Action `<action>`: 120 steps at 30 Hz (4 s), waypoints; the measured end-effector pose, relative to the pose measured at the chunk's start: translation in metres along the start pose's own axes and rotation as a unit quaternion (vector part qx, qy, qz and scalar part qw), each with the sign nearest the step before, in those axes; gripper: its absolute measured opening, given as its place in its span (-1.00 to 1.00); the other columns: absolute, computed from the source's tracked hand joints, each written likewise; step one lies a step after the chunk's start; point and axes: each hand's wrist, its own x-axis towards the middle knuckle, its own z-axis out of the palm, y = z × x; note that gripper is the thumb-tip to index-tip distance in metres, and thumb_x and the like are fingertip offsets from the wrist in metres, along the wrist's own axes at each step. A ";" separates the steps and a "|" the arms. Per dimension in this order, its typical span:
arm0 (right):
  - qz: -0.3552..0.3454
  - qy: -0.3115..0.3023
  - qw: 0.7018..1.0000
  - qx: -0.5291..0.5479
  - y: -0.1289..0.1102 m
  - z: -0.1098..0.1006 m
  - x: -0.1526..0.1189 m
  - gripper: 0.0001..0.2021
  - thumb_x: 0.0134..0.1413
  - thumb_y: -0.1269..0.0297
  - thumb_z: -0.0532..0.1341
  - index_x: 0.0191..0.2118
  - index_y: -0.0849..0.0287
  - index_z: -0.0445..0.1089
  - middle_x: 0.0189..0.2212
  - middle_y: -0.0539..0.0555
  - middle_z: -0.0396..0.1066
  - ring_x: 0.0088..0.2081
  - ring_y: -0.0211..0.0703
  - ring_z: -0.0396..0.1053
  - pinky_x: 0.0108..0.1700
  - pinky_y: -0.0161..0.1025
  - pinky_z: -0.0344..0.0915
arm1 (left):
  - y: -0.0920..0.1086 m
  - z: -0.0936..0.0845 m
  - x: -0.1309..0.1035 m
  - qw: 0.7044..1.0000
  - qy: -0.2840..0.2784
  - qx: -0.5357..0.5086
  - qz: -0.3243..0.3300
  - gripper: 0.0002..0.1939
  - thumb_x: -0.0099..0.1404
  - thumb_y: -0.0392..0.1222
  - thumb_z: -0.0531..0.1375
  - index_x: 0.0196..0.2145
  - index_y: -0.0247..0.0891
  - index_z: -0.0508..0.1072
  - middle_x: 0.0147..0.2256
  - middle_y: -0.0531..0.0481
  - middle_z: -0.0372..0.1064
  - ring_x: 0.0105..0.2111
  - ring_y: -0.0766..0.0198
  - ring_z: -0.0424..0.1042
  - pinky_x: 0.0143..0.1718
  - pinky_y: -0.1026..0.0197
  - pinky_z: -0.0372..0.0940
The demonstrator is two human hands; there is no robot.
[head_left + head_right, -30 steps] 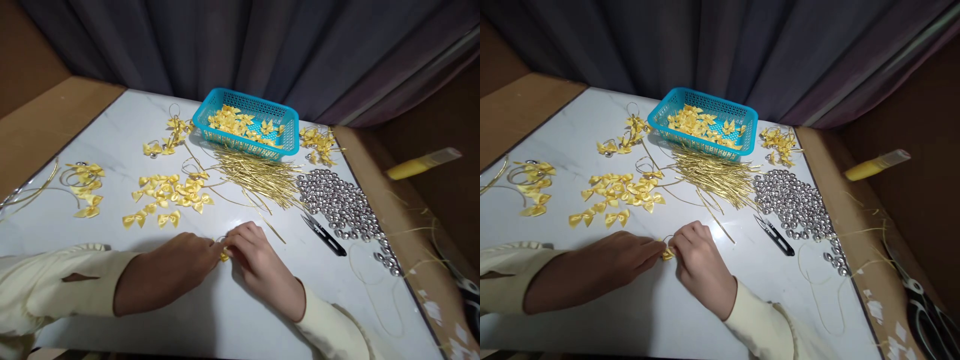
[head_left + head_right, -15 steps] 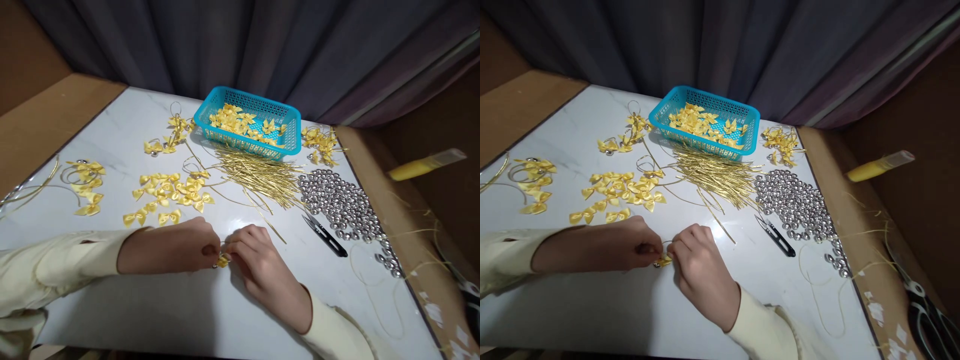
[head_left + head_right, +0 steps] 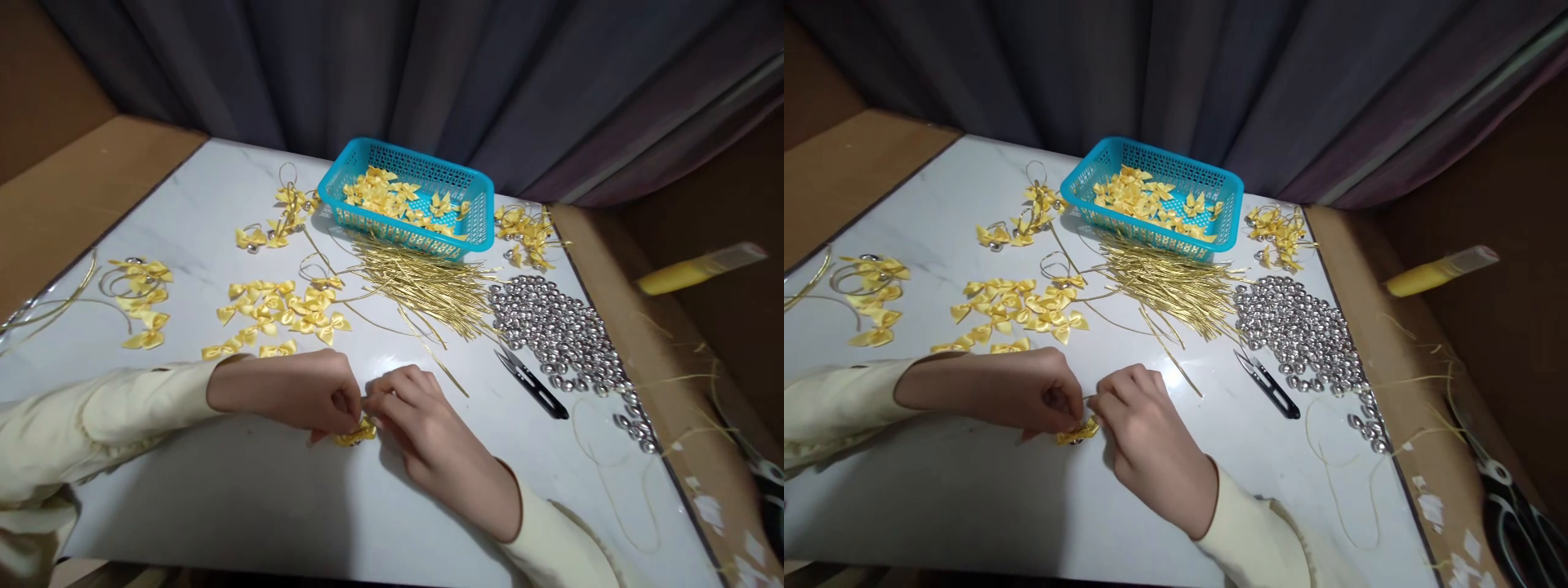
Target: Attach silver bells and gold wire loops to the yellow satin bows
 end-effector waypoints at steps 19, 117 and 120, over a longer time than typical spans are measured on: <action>0.036 0.016 0.997 0.072 0.002 -0.002 -0.001 -0.75 0.13 0.59 0.02 -0.24 0.20 0.40 -0.42 0.06 0.40 -0.29 -0.15 0.25 -0.24 -0.19 0.13 | 0.010 0.033 -0.009 0.946 0.175 0.269 0.053 -0.81 0.25 -0.43 0.01 -0.48 -0.28 0.28 -0.58 0.11 0.25 -0.62 0.37 0.18 -0.58 0.26 -0.10; 0.024 0.309 0.949 -0.051 0.025 -0.029 -0.012 -0.88 0.20 0.31 0.08 -0.26 0.11 0.37 -0.26 0.14 0.43 -0.20 -0.09 0.40 -0.20 -0.21 0.40 | -0.099 -0.157 -0.078 0.792 0.510 0.260 -0.213 -0.71 0.34 -0.09 0.11 -0.06 -0.29 0.38 -0.07 -0.10 0.35 -0.13 0.13 0.39 -0.11 0.01 0.32; 0.024 0.313 0.947 -0.064 0.028 -0.029 -0.011 -0.87 0.20 0.31 0.08 -0.25 0.11 0.38 -0.25 0.14 0.44 -0.20 -0.09 0.41 -0.25 -0.24 0.40 | -0.110 -0.160 -0.073 0.806 0.488 0.255 -0.216 -0.72 0.35 -0.12 0.12 -0.03 -0.28 0.35 -0.04 -0.11 0.31 -0.12 0.14 0.38 -0.12 0.01 0.35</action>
